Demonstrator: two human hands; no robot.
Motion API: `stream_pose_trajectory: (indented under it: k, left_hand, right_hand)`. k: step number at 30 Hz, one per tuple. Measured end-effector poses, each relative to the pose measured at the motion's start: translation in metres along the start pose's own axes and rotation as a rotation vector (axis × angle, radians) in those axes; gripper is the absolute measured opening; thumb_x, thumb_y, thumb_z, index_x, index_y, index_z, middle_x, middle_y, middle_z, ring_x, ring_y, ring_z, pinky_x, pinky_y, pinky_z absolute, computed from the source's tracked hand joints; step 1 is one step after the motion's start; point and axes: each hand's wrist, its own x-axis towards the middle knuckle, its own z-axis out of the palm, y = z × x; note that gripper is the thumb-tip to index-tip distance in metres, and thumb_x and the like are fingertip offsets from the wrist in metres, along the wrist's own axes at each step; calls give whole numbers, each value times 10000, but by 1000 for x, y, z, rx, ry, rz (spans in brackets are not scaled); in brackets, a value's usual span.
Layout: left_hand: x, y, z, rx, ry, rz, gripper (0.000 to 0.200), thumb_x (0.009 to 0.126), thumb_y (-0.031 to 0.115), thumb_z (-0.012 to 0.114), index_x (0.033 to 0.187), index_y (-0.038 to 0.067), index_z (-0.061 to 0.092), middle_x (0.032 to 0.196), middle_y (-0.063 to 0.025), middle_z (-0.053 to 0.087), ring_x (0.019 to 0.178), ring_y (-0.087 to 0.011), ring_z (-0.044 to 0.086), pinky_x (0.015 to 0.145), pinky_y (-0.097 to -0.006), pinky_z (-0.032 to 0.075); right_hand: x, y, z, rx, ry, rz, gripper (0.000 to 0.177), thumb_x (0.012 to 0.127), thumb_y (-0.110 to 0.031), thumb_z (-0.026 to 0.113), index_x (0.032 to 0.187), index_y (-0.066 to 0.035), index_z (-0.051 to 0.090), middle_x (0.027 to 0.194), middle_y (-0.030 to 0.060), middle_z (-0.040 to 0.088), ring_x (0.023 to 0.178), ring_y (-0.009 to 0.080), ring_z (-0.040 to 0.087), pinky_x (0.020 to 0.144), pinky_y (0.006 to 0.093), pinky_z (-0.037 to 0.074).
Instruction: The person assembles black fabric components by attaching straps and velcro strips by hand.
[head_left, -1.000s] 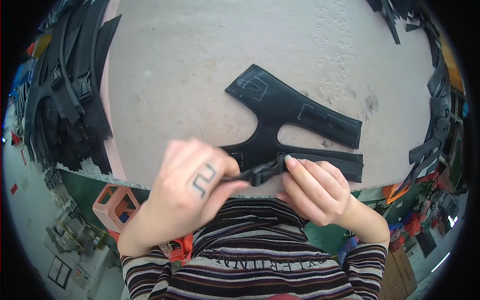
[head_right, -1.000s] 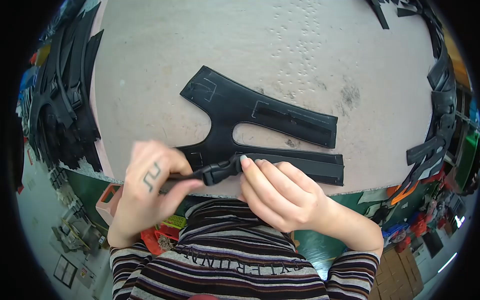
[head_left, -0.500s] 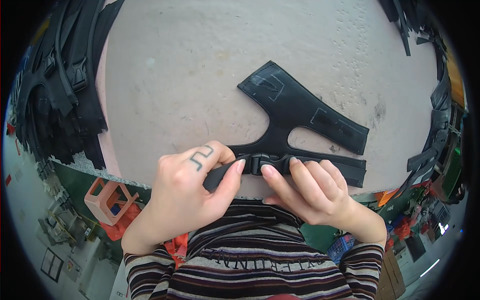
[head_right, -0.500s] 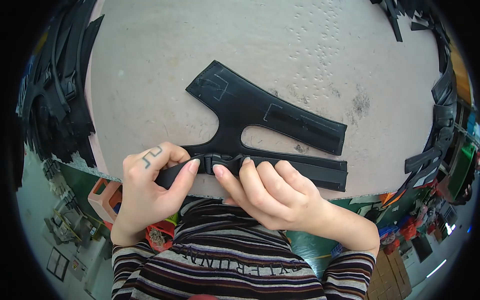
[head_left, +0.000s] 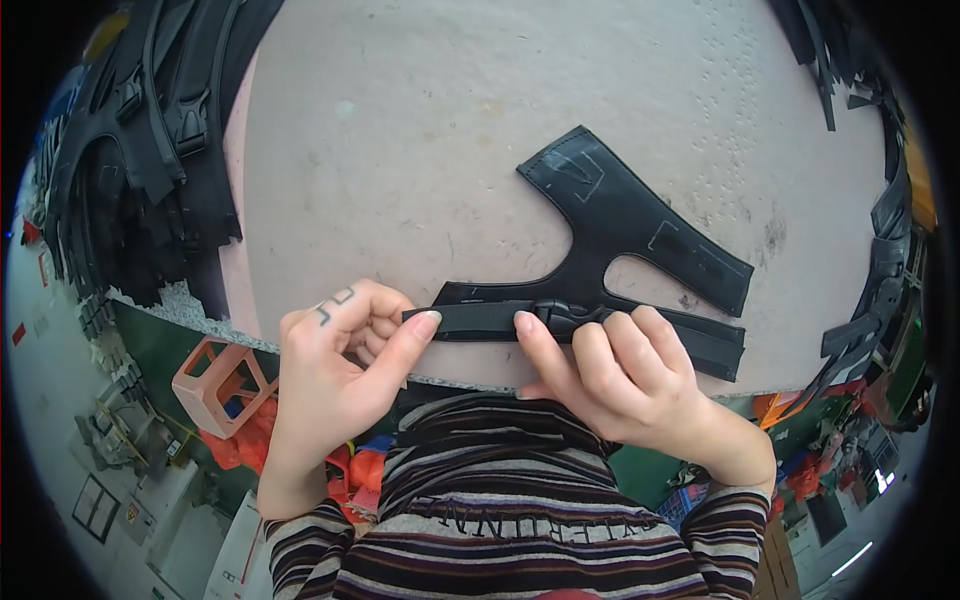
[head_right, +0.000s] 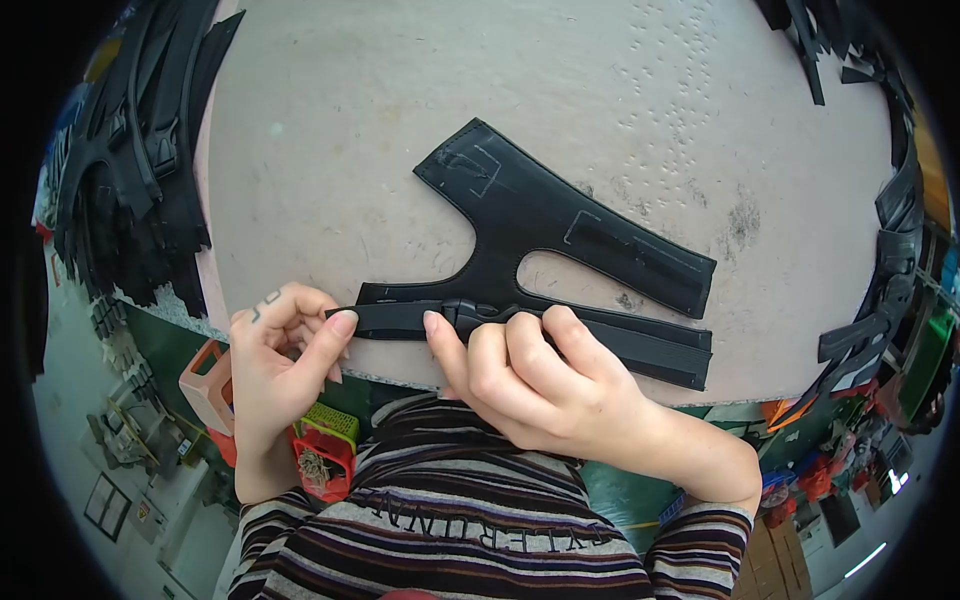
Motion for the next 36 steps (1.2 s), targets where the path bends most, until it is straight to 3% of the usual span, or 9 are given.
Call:
stream_pose_trajectory:
  k: [7,10,13,15,24,29,32,35,36]
  left_hand:
    - [4,-4,4,39,20,98,111,920,39,727,845,-17,667,595,12,600,475,-17,503,444,-190,355]
    - [1,0,2,347,47,230,124,879,58,783,852,16,669,662,-2,618,521,-61,522,454,-218,354]
    - [-5,-22,-4,769,316,746,249,814,120,852,1018,52,728,886,-43,668,717,-156,600,557,-268,412]
    - [-26,-20,3,943,135,827,537,873,330,760,1349,95,680,1270,-90,633,1136,-287,573,942,-420,398]
    - [-5,-8,6,992,71,1092,290,850,136,733,1066,-58,733,1363,-114,654,1223,-240,597,982,-397,418]
    - [63,46,-1,453,58,892,185,859,188,776,986,65,721,1105,-82,643,1117,-320,577,971,-429,445]
    - [105,53,34,486,83,867,203,856,191,792,963,49,695,1101,-91,609,1128,-323,551,957,-450,452]
    - [110,56,32,477,-293,978,299,821,223,837,1010,54,678,1138,-116,593,1075,-314,585,908,-450,491]
    - [104,60,27,416,-379,738,411,777,265,879,1065,62,667,1179,-132,571,996,-304,618,863,-434,521]
  right_hand:
    - [10,-6,-4,3,-112,37,613,964,-591,512,1427,-208,632,988,63,443,859,221,504,763,367,496]
    - [16,-6,-11,59,-170,75,605,949,-598,512,1427,-248,637,947,68,432,837,223,500,746,395,471]
    - [21,-2,-19,122,-213,99,613,924,-510,587,1417,-148,631,955,49,479,898,204,510,763,410,454]
    - [24,-3,-18,137,-212,113,591,914,-470,612,1401,-136,640,956,41,485,898,199,514,748,406,434]
    - [28,2,-24,178,-171,60,528,939,-398,634,1342,-57,641,963,23,485,868,179,491,761,375,389]
    - [29,8,-21,236,-137,23,549,922,-422,663,1350,-79,637,968,30,501,880,191,505,788,381,412]
    - [16,0,-15,192,-26,53,575,884,-428,700,1374,-132,638,944,41,492,862,210,504,826,399,420]
    - [-10,-11,-18,188,107,128,592,852,-403,740,1386,-167,639,1065,86,545,972,247,548,901,435,420]
    - [-23,-12,-18,186,160,158,580,876,-405,732,1397,-171,628,1083,76,552,989,237,554,900,430,421]
